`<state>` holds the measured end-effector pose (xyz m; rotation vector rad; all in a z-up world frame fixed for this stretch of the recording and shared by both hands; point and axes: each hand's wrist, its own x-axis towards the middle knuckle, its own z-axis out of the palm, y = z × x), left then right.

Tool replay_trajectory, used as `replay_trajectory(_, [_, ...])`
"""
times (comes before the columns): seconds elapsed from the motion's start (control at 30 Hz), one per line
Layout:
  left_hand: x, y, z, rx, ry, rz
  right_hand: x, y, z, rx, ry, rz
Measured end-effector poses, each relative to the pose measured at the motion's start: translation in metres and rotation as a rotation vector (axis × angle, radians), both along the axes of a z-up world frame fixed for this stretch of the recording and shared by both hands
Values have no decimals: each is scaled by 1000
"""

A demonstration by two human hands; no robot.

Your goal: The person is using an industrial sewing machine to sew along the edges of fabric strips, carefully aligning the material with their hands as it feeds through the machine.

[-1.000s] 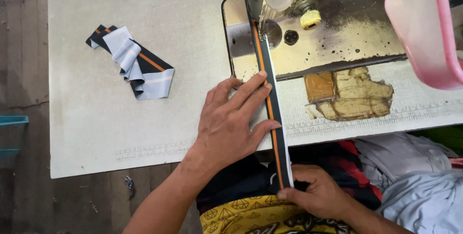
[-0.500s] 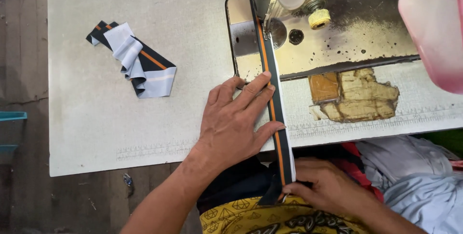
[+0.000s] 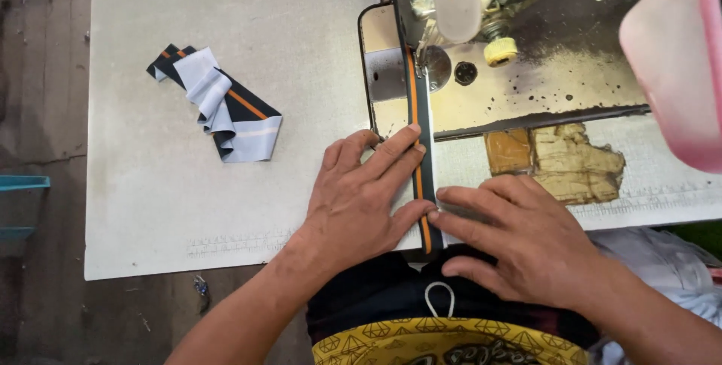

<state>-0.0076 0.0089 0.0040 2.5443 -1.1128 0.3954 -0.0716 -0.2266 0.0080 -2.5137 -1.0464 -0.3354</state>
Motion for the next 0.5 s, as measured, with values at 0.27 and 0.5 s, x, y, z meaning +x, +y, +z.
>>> replay_trajectory(0.27, [5,-1,1,-6,-16,-23,-1,0,-3,-48,-33,-19])
replay_trajectory(0.5, [27,-6,0,15,5,-5,11,-1,-3,-94,13,-78])
